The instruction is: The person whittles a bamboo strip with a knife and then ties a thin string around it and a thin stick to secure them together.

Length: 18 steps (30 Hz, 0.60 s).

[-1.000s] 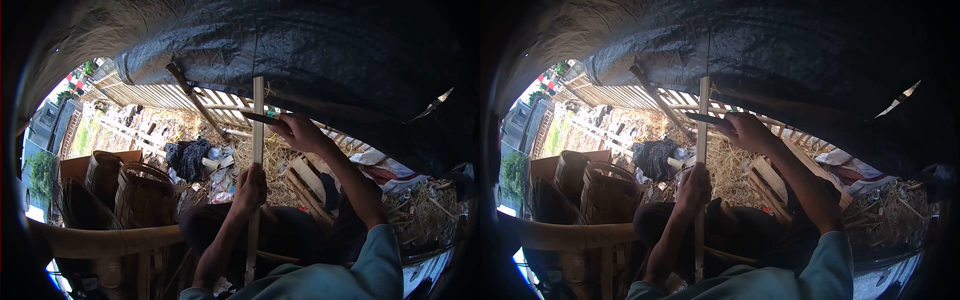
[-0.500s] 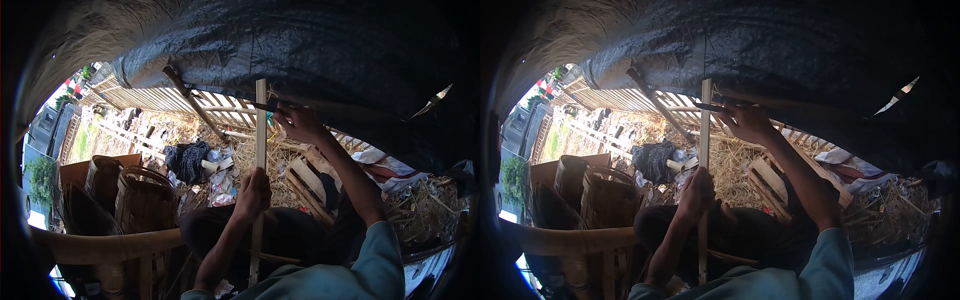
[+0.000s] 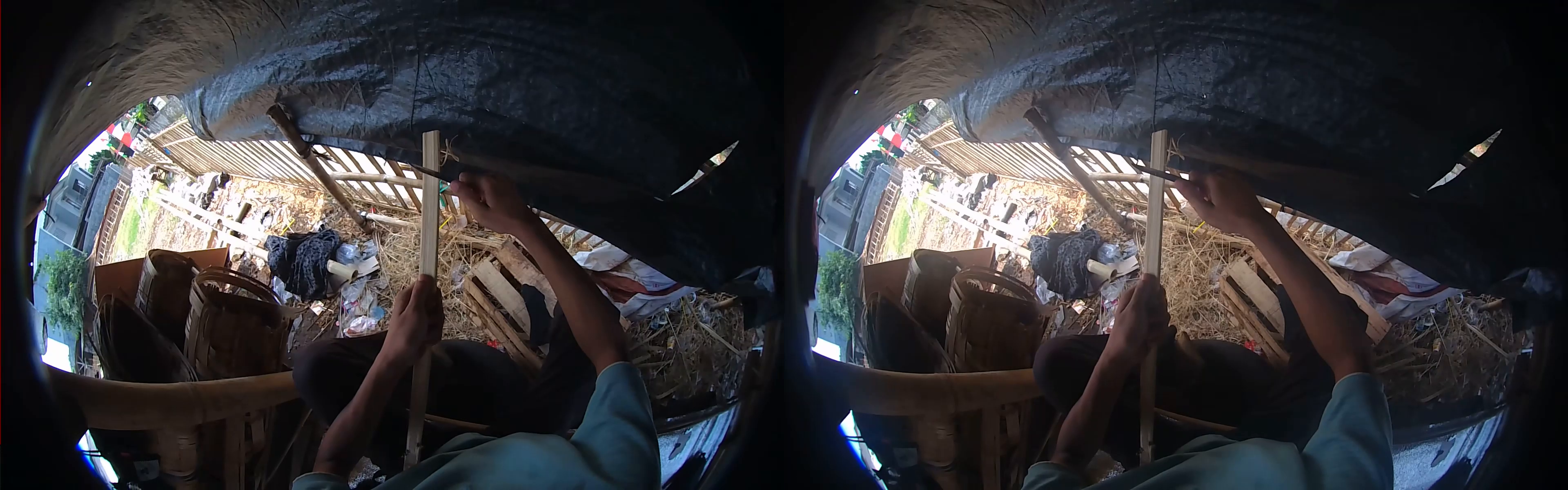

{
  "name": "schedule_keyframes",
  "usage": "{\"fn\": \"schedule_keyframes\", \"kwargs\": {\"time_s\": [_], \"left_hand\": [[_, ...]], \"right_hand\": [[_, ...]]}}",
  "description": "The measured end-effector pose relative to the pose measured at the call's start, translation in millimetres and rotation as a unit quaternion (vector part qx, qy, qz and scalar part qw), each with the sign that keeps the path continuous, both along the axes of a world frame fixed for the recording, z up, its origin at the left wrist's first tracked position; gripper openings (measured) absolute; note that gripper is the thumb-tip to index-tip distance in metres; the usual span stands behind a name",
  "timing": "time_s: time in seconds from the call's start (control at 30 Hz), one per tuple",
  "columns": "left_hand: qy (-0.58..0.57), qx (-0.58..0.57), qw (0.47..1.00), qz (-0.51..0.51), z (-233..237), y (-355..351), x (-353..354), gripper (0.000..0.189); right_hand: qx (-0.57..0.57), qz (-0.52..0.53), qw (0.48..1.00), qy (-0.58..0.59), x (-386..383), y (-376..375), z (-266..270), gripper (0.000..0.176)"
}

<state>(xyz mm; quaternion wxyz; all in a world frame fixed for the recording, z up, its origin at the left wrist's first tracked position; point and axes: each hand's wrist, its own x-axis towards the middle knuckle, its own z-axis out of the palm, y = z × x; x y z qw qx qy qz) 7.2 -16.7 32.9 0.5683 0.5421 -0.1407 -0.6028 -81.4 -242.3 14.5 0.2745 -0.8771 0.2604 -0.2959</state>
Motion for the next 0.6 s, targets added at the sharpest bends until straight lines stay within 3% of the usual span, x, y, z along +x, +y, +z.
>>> {"fn": "schedule_keyframes", "kwargs": {"time_s": [0.07, 0.37, 0.47, 0.57, 0.6], "left_hand": [[0.009, 0.003, 1.0, 0.007, 3.6, -1.3, -2.7, 0.034], [-0.021, 0.017, 1.0, -0.01, 4.5, -0.3, -8.7, 0.039], [-0.069, 0.01, 0.997, -0.025, 3.3, 1.7, -7.7, 0.043], [-0.109, 0.014, 0.992, -0.056, 15.4, 12.4, -32.2, 0.041], [-0.121, 0.015, 0.99, -0.069, 16.0, 17.3, -46.0, 0.04]], "right_hand": [[-0.008, -0.015, 1.0, -0.017, 1.7, -1.3, -6.2, 0.05], [-0.094, -0.075, 0.987, -0.106, 17.3, 5.2, -2.8, 0.044], [-0.159, -0.099, 0.982, 0.02, 15.5, -12.3, 3.0, 0.05], [-0.062, -0.293, 0.943, 0.144, 25.6, -44.1, 13.4, 0.057], [-0.042, -0.274, 0.949, 0.152, 20.6, -53.8, 8.5, 0.06]]}}
